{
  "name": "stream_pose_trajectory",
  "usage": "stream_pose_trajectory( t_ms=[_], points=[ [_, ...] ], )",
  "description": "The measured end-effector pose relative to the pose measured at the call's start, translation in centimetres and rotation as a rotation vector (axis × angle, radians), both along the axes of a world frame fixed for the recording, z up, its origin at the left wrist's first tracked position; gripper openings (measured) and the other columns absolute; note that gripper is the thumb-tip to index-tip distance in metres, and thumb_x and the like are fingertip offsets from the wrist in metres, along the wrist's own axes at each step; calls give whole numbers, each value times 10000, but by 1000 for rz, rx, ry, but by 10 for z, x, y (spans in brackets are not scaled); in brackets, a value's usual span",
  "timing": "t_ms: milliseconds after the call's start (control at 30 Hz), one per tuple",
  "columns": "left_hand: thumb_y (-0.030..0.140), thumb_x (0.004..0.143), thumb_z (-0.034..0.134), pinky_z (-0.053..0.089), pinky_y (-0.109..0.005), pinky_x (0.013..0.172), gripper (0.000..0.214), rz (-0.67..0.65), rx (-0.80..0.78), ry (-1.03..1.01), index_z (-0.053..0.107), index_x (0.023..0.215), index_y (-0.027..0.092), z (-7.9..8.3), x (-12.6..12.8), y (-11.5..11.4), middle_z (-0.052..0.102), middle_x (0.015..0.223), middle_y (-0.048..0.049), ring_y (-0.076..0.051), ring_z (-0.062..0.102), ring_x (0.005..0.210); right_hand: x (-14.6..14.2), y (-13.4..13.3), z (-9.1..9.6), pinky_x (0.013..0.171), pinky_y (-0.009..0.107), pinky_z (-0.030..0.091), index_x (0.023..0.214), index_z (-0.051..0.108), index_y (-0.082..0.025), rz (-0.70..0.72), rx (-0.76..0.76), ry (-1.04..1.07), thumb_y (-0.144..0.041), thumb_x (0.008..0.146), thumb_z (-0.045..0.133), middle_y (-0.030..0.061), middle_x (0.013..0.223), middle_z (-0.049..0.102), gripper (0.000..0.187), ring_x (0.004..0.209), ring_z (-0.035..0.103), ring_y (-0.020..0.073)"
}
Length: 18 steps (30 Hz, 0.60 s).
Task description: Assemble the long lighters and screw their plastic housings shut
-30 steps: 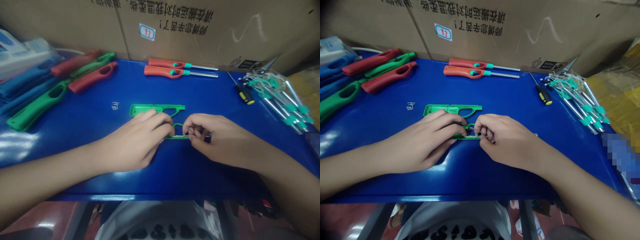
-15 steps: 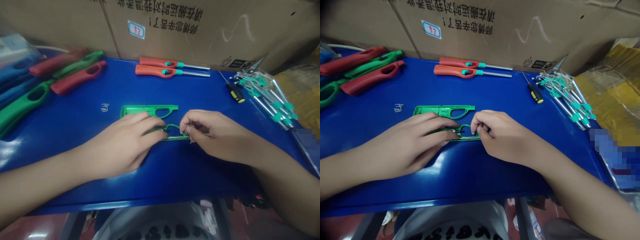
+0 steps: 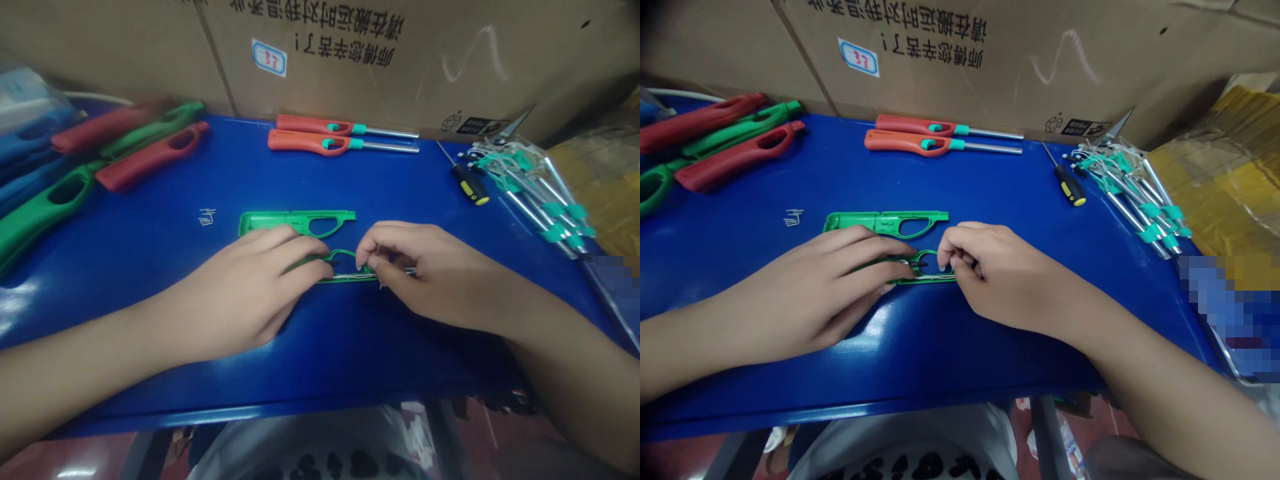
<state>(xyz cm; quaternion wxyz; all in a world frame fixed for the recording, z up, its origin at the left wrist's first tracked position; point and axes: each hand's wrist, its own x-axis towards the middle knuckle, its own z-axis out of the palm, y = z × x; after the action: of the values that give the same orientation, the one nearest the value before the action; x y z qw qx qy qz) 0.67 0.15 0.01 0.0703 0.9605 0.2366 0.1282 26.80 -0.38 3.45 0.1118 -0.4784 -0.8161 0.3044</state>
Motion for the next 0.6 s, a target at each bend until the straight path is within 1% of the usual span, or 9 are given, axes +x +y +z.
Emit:
stream_pose_trajectory(
  t_ms=[133,233,433,600],
  points=[
    [158,1004,455,528,-470,959,295,11,-33,-12,641,1232,179,1,-1,-1,649,1312,-113,-298,596,1139,-1,0,0,601,229,379,917,651,-218,11,3,-6,-38,878,542,-56,831,627,214,628,499,81],
    [164,1011,451,523,-469,969,290,17,-52,-17,635,1235,177,1,-1,-1,652,1305,-111,-294,597,1139,-2,-1,0,594,234,377,927,655,-220,15,1,-10,-42,878,548,-47,866,641,213,649,511,89],
    [161,1006,467,531,-487,967,304,5,-24,-13,650,1247,176,1,-1,-1,652,1315,-117,-309,593,1151,-3,-1,-2,608,242,401,959,684,-209,32,2,8,-64,891,553,-14,877,659,207,676,556,112],
    [155,1002,483,540,-493,977,315,-3,-17,-9,670,1255,178,2,-1,0,656,1329,-122,-317,595,1170,-2,-1,-3,614,232,421,960,705,-197,66,11,22,-76,892,568,-8,864,651,195,679,569,105]
  ],
)
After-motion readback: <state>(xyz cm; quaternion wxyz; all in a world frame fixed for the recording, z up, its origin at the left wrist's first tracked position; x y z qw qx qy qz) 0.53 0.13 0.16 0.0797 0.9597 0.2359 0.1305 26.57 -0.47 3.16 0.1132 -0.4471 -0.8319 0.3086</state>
